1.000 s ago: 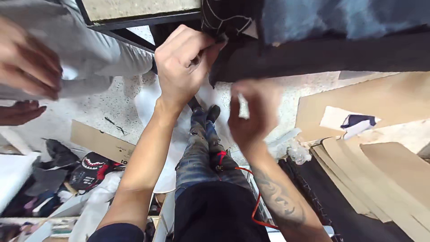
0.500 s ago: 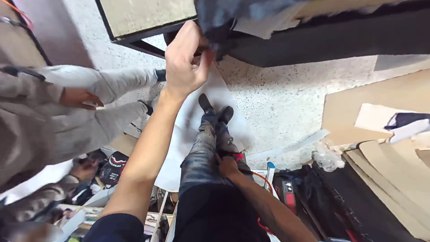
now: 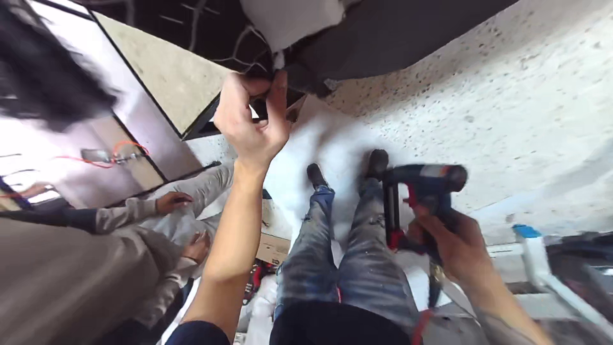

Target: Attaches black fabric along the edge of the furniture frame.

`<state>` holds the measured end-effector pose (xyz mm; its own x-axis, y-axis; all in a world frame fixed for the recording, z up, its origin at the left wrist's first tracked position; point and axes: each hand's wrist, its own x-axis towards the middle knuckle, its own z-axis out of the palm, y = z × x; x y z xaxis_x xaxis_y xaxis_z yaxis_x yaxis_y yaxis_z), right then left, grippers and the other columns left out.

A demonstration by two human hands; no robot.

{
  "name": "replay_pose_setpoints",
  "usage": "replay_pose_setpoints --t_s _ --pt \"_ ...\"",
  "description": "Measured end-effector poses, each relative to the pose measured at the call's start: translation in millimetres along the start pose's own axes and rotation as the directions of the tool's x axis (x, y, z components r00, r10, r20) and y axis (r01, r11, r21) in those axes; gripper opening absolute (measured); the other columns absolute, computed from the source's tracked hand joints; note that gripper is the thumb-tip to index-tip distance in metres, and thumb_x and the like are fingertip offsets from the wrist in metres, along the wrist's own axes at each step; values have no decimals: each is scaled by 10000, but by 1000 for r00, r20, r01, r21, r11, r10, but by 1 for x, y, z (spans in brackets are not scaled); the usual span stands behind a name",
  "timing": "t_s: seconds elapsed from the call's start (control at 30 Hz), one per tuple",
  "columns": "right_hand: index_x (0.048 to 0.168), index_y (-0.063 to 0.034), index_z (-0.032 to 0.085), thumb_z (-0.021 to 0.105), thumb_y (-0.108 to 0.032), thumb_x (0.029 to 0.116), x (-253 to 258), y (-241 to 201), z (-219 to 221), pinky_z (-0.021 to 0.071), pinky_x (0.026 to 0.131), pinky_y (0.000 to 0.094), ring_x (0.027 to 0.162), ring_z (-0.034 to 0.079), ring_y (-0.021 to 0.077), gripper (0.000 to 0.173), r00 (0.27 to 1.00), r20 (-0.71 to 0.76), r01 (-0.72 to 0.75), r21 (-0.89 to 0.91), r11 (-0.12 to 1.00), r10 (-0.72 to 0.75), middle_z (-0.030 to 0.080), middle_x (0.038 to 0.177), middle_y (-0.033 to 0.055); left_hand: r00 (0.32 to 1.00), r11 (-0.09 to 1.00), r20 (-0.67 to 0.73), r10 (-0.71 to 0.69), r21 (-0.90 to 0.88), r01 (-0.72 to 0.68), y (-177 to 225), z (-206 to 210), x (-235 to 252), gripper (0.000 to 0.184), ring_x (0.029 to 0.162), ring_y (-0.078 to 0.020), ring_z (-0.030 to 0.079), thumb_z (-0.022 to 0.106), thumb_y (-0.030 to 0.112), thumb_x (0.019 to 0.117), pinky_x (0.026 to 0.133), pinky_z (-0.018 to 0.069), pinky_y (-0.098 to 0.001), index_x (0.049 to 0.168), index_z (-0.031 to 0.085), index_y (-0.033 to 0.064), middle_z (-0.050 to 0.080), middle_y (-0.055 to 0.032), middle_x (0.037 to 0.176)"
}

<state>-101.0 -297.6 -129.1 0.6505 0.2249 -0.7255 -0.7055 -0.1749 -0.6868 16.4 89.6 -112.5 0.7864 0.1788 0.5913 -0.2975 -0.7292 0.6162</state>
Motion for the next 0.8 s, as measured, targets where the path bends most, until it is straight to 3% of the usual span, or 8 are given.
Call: replay_pose_setpoints --t_s 0.07,0.13,0.17,0.23,0.27,0.4,0.6,0.8 --pt "1157 -152 644 651 -294 1012 21 5 42 601 672 294 733 672 70 203 931 -33 364 56 930 -363 700 882 -80 1000 999 9 21 -47 -20 -3 -2 -2 153 715 -203 703 701 65 942 613 625 -380 869 619 -43 672 -132 810" --pt "1259 -83 639 735 -230 957 47 -5 76 632 860 385 960 729 170 350 837 40 540 101 836 -545 746 1083 36 999 997 35 39 -65 -36 -5 -3 0 127 726 -191 708 678 49 958 633 642 -377 912 607 -46 670 -114 833" --pt "1274 -88 659 760 -232 926 59 -15 94 636 874 347 979 732 133 390 802 41 592 81 802 -596 755 1089 22 997 998 57 47 -48 -45 -3 -4 1 119 740 -168 704 663 58 977 652 643 -357 931 602 -33 663 -90 849" --pt "1185 -148 686 772 -253 888 74 -30 134 605 826 187 923 691 -40 327 734 -102 674 -14 738 -672 737 1002 -94 994 993 70 89 -81 -83 -5 -6 4 100 722 -149 695 654 49 977 645 636 -344 936 594 -20 661 -74 838" --pt "1119 -122 696 781 -270 890 83 -37 149 597 784 180 878 682 -48 286 678 -191 715 -56 697 -710 728 947 -79 991 988 65 114 -110 -106 -7 -5 6 92 712 -145 688 652 42 974 636 632 -339 935 593 -18 656 -71 835" --pt "1088 -41 724 799 -215 846 101 -52 177 609 743 255 844 709 43 308 500 -323 824 -107 556 -804 746 925 34 991 985 45 128 -125 -122 -11 -4 3 90 710 -108 664 651 31 978 619 615 -288 945 579 -11 629 -52 846" --pt "1069 -20 724 795 -231 849 128 -69 188 571 708 210 813 700 33 312 341 -368 863 -242 443 -865 741 904 43 986 985 77 150 -96 -142 -10 -8 6 106 705 -109 677 651 30 980 625 627 -295 944 565 -19 633 -61 830" --pt "1088 -16 727 796 -248 850 131 -72 193 569 695 234 804 703 64 339 313 -399 853 -282 440 -862 740 905 65 981 984 124 149 -113 -135 -19 -14 7 104 726 -94 666 665 19 955 662 632 -270 959 574 -30 628 -67 877"
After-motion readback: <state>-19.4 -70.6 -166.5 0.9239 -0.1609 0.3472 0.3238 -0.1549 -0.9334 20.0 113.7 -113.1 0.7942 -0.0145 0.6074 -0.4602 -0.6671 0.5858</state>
